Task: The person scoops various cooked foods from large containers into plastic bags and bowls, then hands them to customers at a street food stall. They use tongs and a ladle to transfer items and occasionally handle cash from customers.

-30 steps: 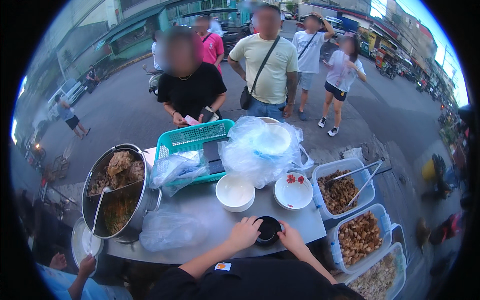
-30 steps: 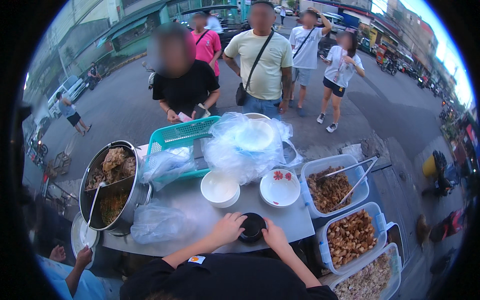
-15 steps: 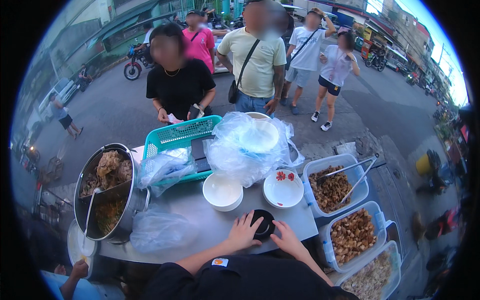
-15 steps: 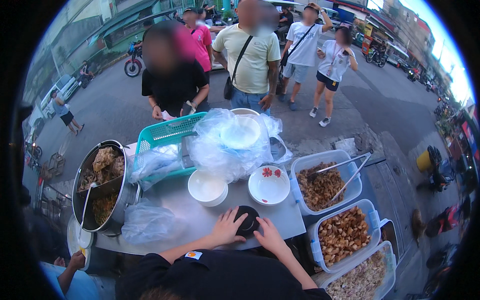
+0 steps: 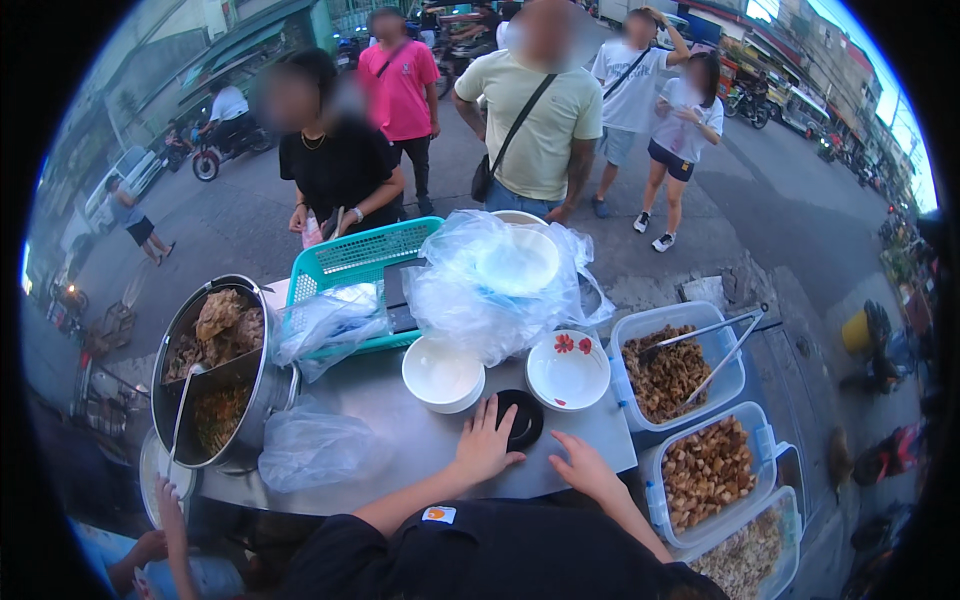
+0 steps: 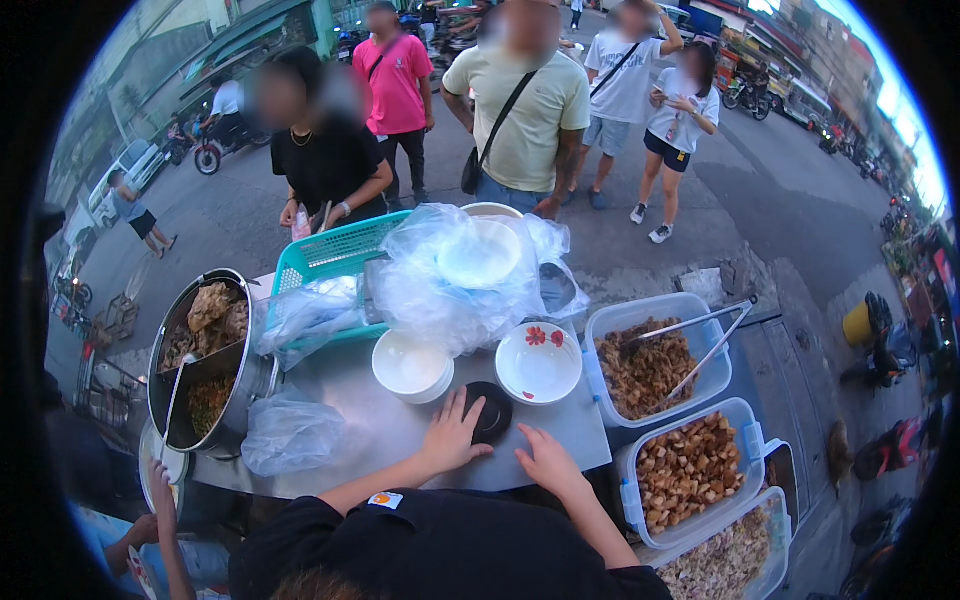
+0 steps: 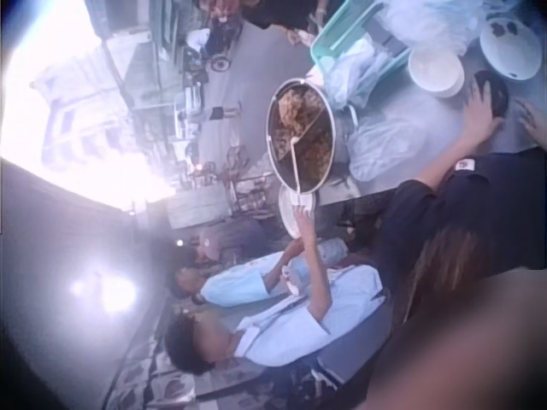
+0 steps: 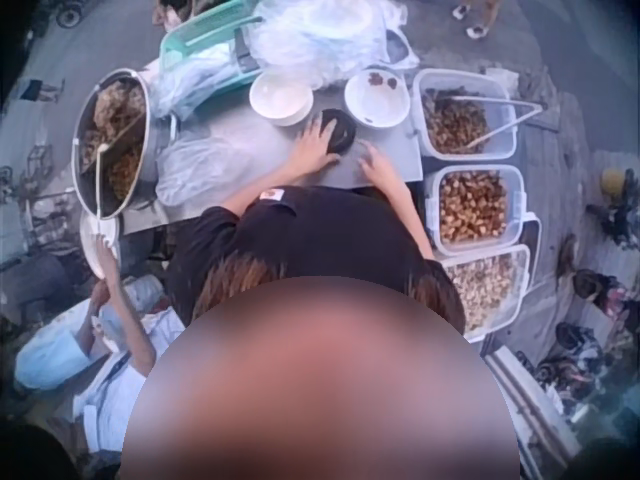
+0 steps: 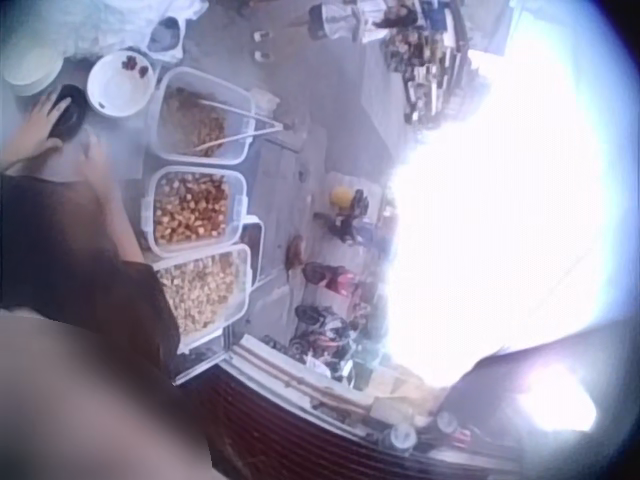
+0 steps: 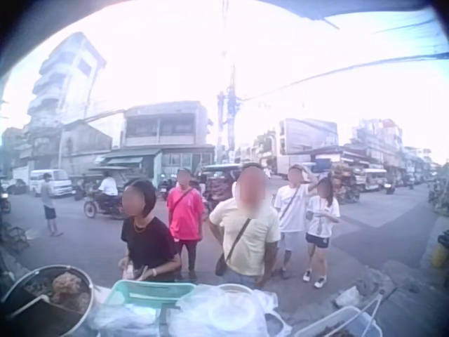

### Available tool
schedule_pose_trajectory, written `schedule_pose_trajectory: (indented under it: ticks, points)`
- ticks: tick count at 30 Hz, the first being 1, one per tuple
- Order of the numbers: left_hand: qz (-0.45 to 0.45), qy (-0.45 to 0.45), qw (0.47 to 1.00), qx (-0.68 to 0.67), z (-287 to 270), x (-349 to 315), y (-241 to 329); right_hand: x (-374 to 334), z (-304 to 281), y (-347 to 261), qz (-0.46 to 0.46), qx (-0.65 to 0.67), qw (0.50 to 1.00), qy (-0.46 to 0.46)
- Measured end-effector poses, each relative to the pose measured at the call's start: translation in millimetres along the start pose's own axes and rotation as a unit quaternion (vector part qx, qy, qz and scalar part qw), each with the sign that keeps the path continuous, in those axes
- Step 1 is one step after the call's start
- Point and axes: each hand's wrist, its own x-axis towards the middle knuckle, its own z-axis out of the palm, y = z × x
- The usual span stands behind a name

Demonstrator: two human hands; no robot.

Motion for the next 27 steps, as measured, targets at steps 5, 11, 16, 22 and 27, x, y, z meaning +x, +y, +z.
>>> schedule_pose_trajectory:
  ticks: [5, 11, 16, 22, 27]
  points:
    - [0.049, 0.044, 0.997, -0.035, -8, -3, 7, 2, -11, 5, -0.019, 0.0, 0.998, 0.053]
    - [0.094, 0.127, 0.977, -0.143, -15, -10, 13, 9, -38, 8, -0.018, -0.023, 0.987, 0.158]
    - [0.109, 0.17, 0.96, -0.192, -21, -12, 8, 12, -52, 7, -0.005, -0.03, 0.978, 0.204]
    - [0.148, 0.142, 0.952, -0.225, -32, -13, 4, 60, -81, 12, -0.038, 0.067, 0.945, 0.319]
    - [0.193, 0.077, 0.941, -0.266, -31, -31, 24, 163, -126, 27, -0.023, 0.135, 0.923, 0.36]
